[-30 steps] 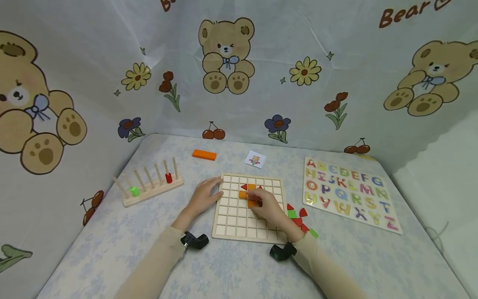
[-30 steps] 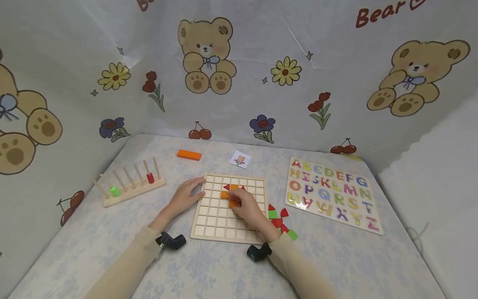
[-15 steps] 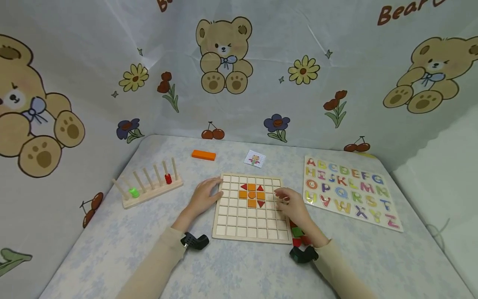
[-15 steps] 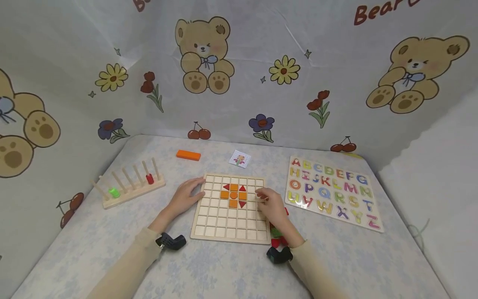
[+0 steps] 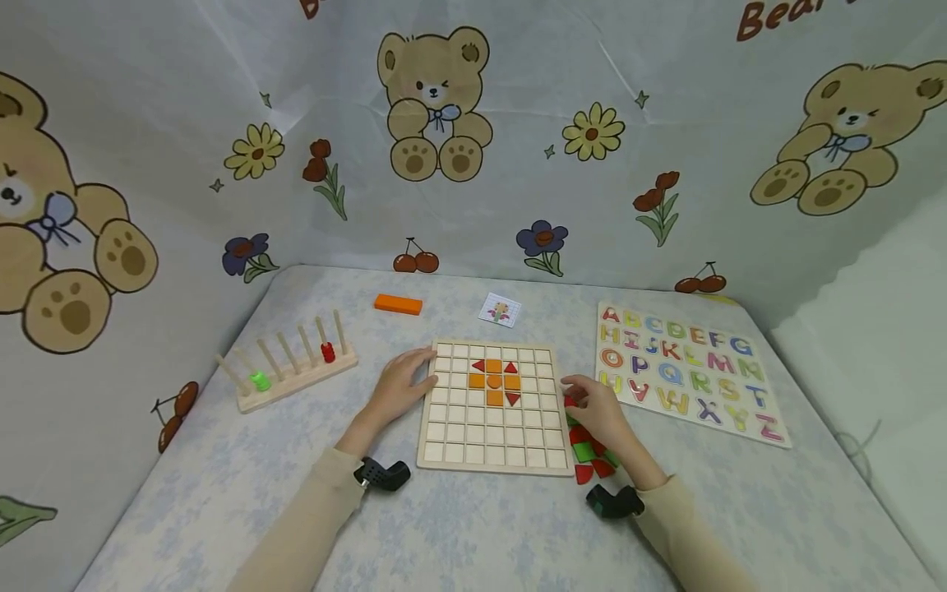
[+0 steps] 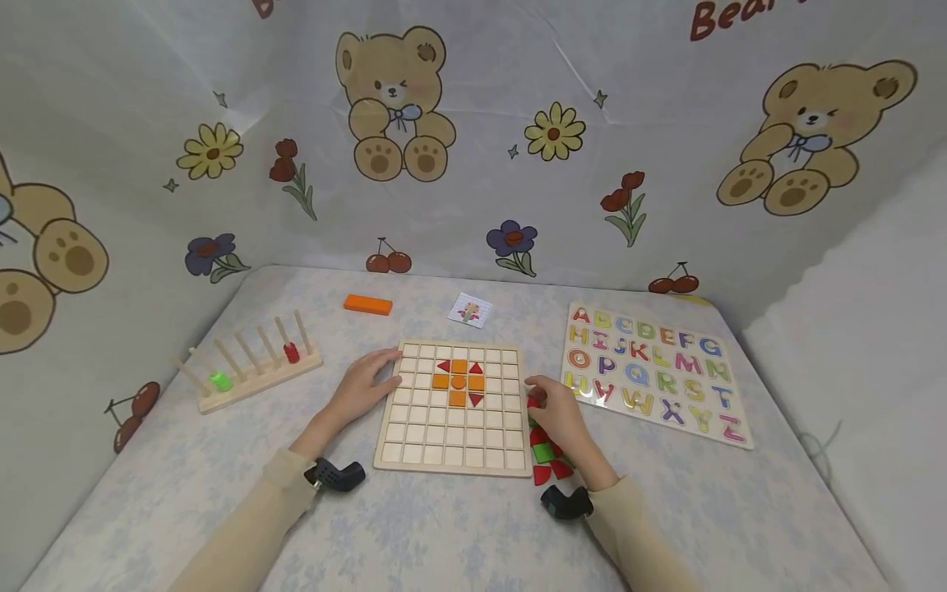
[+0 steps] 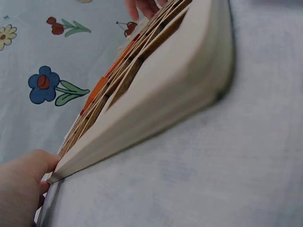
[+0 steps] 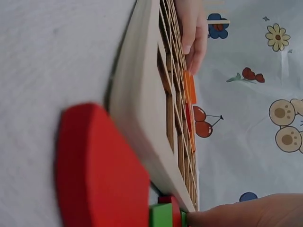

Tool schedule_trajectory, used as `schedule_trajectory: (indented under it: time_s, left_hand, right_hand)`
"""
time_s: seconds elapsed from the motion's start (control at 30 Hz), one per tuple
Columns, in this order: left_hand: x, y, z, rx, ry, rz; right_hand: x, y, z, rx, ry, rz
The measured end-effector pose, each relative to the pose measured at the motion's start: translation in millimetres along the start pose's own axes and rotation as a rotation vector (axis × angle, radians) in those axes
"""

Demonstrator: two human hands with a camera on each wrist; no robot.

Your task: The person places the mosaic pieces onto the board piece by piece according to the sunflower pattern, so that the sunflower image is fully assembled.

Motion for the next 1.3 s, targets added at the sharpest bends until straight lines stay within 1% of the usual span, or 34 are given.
schedule_trajectory:
  time_s: [0.13, 0.3, 0.37, 0.43, 0.53, 0.7, 0.8, 0.87, 1.0, 1.07, 1.2, 1.3]
  left_hand:
    - [0.6, -1.1, -0.8, 0.012, -0.002, 0.004]
    - [0.0, -0.6, 0.9, 0.010, 0.020, 0.008]
    - [-0.5, -0.1, 1.0, 0.007, 0.024, 0.005]
    - [-0.9, 0.3, 0.9, 0.003, 0.026, 0.004]
    - [-0.8, -0.3, 0.4, 0.005, 0.023, 0.009]
    - [0.1, -1.0, 0.0, 0.006, 0.023, 0.015]
    - [0.4, -0.7, -0.4, 0.004, 0.024, 0.015]
    - [-0.1, 0.5, -0.7, 0.004, 0.024, 0.012]
    - [-0.8, 1.7, -0.8, 0.011, 0.021, 0.006]
    - [-1.2, 2.0, -0.9, 0.007, 0.024, 0.006]
    - [-2.0, 1.9, -1.8, -0.011, 0.027, 0.011]
    - [-2.2, 1.3, -2.9, -0.020, 0.023, 0.017]
  right_hand:
    - [-0.2, 1, -1, -0.013, -0.021, 0.038]
    - [-3.0, -5, -3, -0.061, -0.041, 0.130]
    - [-5.0, -7, -8, -0.098, -0.047, 0.161]
    - [-8.5, -4, -17, -0.140, -0.053, 0.172]
    - [-15.4, 10, -37, -0.210, -0.074, 0.130]
    - [-26.9, 49, -73, -0.272, -0.105, -0.003]
    - [-33.9, 68, -85, -0.284, -0.107, -0.054]
    - [-37.1, 76, -90, -0.285, -0.133, -0.085]
    - [-39.4, 85, -92, -0.276, -0.193, -0.138]
    - [-38.5, 86, -91, -0.266, -0.207, -0.133]
    - [-35.0, 85, -93, -0.243, -0.206, -0.097]
    - [-33.0, 86, -95, -0.211, -0.243, -0.117]
Point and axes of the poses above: each hand's wrist, its own x-axis away from the middle knuckle, its own y-axis out of the palm, z = x × y, the point moved 6 cm from there along -x, towards the middle knuckle
